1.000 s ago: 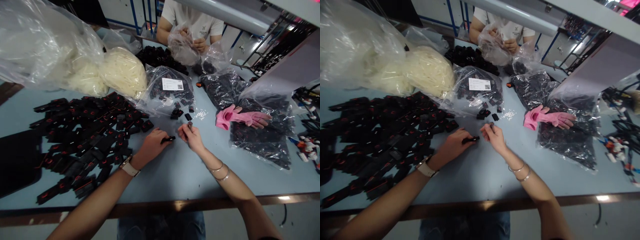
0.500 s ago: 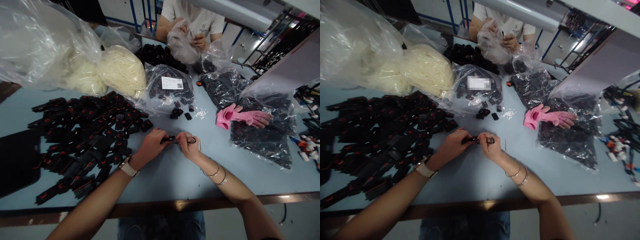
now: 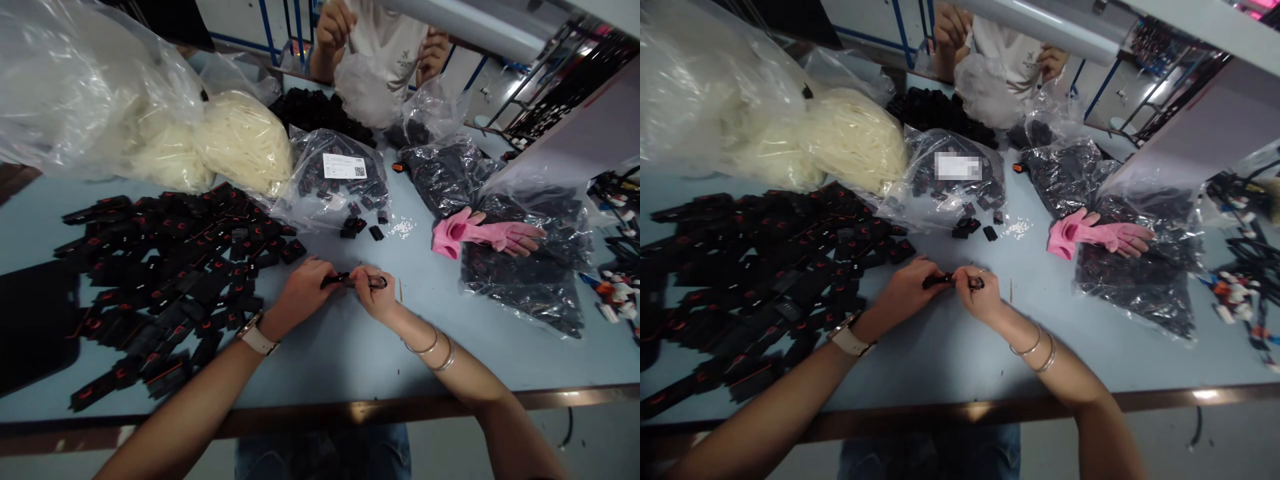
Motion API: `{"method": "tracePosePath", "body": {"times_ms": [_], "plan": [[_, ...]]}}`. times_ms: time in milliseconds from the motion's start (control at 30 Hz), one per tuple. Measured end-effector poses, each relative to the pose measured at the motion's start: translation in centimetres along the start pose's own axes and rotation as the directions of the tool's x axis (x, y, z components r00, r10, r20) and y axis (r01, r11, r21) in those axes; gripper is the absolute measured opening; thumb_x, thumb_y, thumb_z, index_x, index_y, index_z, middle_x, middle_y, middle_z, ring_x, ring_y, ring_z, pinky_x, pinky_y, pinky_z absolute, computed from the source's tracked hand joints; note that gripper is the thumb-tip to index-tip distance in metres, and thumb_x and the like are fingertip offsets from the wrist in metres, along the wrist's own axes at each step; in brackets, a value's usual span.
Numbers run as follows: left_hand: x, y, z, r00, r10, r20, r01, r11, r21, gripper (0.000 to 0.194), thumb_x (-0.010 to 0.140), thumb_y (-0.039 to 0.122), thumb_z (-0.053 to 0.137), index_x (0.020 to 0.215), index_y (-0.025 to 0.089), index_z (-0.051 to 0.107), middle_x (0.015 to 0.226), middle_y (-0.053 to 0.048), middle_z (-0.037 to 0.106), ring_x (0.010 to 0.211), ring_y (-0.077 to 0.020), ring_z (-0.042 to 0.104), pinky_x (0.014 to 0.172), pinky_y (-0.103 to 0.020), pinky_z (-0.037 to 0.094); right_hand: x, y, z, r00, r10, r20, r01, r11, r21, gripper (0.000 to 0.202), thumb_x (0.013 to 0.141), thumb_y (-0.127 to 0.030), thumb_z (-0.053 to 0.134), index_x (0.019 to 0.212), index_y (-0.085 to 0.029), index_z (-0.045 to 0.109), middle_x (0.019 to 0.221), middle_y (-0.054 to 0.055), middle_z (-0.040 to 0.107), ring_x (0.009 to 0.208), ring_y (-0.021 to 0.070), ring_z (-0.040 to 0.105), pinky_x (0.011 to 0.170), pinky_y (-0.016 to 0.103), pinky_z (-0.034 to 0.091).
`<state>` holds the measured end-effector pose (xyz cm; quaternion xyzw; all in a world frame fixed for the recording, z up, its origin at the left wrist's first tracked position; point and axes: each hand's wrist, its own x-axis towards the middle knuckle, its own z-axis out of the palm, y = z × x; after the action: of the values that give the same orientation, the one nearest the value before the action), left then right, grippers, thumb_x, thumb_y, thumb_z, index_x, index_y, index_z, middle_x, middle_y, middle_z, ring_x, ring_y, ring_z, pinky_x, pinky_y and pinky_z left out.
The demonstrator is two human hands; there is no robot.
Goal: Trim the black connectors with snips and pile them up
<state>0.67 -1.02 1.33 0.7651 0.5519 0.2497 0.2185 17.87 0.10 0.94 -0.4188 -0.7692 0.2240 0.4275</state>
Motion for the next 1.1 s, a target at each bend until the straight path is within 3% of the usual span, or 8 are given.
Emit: {"method": "tracePosePath", "body": {"times_ms": [467, 700, 867, 1100], "plan": [[-0.05, -0.40, 0.45, 0.996, 0.066, -0.067, -0.065, 0.998, 0.016, 0.016, 0.081, 0.020, 0.060, 0.067, 0.020, 0.051, 0.066, 0.002, 0.060, 0.067, -0.0160, 0.056, 0.097, -0.044, 0.043, 0.23, -0.19, 0.40, 0.992, 0.051, 0.117, -0.043, 0.996, -0.074, 0.032, 0.091, -0.031, 0.038, 0.073, -0.019, 0.061, 0.061, 0.003, 0.063, 0.055, 0.0117, 0.057, 0.056, 0.023, 0.044], [0.02, -0.32, 0.29, 0.998, 0.053, -0.027, -0.052, 0.998, 0.028, 0.014, 0.080, 0.022, 0.064, 0.071, 0.019, 0.053, 0.069, 0.001, 0.062, 0.069, -0.0160, 0.058, 0.099, -0.045, 0.042, -0.34, 0.25, 0.21, 0.992, 0.122, -0.045, -0.120, 0.992, 0.040, 0.034, 0.093, -0.031, 0.035, 0.076, -0.018, 0.062, 0.058, 0.001, 0.060, 0.049, 0.0109, 0.055, 0.050, 0.022, 0.043], [-0.01, -0.41, 0.34, 0.998, 0.059, -0.035, -0.058, 0.998, 0.026, 0.014, 0.080, 0.023, 0.064, 0.071, 0.019, 0.053, 0.068, 0.001, 0.063, 0.068, -0.0165, 0.059, 0.098, -0.045, 0.043, -0.26, 0.33, 0.13, 0.998, 0.060, -0.025, -0.060, 0.998, -0.005, 0.037, 0.093, -0.032, 0.033, 0.074, -0.019, 0.062, 0.058, 0.002, 0.060, 0.050, 0.0119, 0.057, 0.050, 0.023, 0.044], [-0.04, -0.31, 0.29, 0.997, 0.069, -0.045, -0.067, 0.996, 0.056, 0.014, 0.081, 0.024, 0.061, 0.071, 0.020, 0.054, 0.068, 0.001, 0.063, 0.067, -0.0164, 0.058, 0.097, -0.043, 0.043, -0.32, 0.36, 0.25, 0.994, 0.112, -0.010, -0.112, 0.994, -0.009, 0.038, 0.093, -0.035, 0.032, 0.076, -0.020, 0.062, 0.058, 0.002, 0.060, 0.051, 0.0125, 0.056, 0.051, 0.024, 0.045]]}}
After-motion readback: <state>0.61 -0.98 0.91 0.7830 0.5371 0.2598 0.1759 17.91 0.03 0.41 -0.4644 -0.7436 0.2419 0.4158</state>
